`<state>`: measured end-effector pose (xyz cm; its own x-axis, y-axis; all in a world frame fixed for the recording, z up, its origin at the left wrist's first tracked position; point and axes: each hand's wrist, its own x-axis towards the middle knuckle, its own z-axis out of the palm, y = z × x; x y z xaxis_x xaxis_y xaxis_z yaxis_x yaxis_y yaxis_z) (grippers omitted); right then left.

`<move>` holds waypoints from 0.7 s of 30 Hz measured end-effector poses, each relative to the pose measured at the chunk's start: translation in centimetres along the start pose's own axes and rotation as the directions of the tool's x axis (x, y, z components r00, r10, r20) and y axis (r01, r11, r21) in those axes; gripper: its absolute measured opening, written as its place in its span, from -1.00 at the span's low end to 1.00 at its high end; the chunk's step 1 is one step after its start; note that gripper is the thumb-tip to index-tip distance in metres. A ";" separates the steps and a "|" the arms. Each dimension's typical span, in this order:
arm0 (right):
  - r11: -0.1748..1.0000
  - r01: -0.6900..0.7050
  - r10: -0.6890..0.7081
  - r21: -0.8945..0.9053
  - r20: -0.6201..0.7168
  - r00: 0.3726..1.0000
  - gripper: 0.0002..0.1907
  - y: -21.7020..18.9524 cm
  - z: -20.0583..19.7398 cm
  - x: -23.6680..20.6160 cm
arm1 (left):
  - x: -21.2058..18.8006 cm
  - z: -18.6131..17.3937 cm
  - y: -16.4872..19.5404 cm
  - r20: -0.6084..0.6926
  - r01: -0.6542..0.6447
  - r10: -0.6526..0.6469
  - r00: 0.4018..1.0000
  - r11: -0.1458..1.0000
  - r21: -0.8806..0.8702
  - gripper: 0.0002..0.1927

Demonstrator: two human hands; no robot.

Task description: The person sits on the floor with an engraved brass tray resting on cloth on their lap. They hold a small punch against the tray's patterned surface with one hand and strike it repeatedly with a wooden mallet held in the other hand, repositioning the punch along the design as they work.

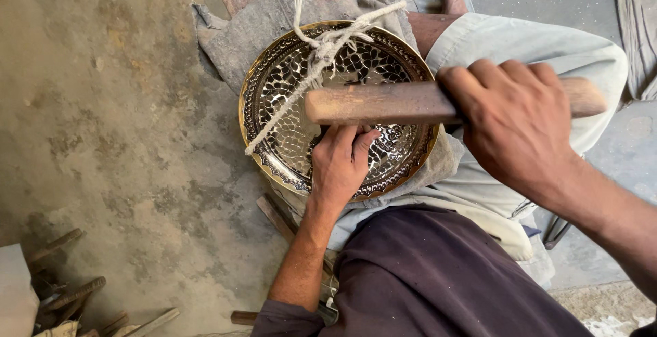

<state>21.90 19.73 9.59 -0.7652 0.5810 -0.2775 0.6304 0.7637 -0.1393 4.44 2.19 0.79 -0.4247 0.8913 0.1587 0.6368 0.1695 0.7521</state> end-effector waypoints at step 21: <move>0.995 -0.015 0.041 0.103 -0.259 0.965 -0.69 -2.0 -0.4 -0.6 | 0.1 -0.5 -1.1 0.113 -0.006 0.006 0.994 1.000 0.002 -0.79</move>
<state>21.05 18.00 10.36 -0.7462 0.6652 -0.0270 0.6520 0.7219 -0.2319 3.40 1.90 0.28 -0.3456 0.9341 0.0894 0.6403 0.1651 0.7502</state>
